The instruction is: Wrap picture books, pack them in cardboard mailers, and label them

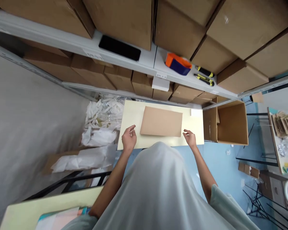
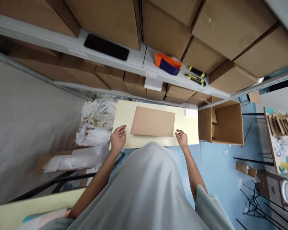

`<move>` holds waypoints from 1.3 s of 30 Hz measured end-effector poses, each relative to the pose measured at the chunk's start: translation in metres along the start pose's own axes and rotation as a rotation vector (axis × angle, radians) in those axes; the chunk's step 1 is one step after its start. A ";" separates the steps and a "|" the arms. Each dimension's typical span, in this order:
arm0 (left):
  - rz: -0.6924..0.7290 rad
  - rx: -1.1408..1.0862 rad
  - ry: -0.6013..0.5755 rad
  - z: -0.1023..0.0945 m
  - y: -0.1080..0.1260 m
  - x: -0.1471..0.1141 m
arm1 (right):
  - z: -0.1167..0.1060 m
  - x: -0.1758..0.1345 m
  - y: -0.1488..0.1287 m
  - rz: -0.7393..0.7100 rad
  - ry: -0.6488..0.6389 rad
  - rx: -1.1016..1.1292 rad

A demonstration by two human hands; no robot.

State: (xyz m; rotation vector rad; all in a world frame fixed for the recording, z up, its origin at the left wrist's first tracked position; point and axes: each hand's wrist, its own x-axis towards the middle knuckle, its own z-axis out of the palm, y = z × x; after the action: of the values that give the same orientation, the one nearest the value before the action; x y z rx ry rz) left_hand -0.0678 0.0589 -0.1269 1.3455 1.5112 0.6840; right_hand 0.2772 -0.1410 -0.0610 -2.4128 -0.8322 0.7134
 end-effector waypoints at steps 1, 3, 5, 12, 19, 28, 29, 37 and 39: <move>0.063 -0.013 0.003 0.001 0.014 0.011 | -0.010 0.010 -0.009 -0.037 0.035 0.006; 0.208 -0.055 -0.022 0.010 0.054 0.035 | -0.031 0.036 -0.036 -0.144 0.105 0.010; 0.355 -0.100 -0.069 0.027 0.106 0.059 | -0.049 0.066 -0.074 -0.284 0.165 -0.006; 0.792 -0.085 -0.173 0.099 0.289 0.105 | -0.090 0.163 -0.246 -0.650 0.295 -0.269; 0.847 -0.026 -0.148 0.109 0.354 0.109 | -0.095 0.208 -0.346 -0.461 0.169 -0.614; 0.751 0.003 0.004 0.089 0.326 0.080 | -0.086 0.229 -0.345 -0.464 0.060 -0.535; 0.730 -0.011 0.016 0.090 0.318 0.072 | -0.085 0.228 -0.335 -0.496 0.067 -0.468; 0.540 -0.277 0.221 0.144 0.225 -0.056 | -0.063 0.132 -0.167 -0.667 -0.391 0.639; 0.475 -0.252 0.245 0.163 0.208 -0.088 | -0.062 0.105 -0.129 -0.598 -0.482 0.704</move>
State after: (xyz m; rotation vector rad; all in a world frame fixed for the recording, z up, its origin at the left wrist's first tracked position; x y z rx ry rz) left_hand 0.1598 -0.0072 0.0194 1.4736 1.2383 1.3346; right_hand 0.3333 0.0011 0.0286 -1.2924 -1.1655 1.1130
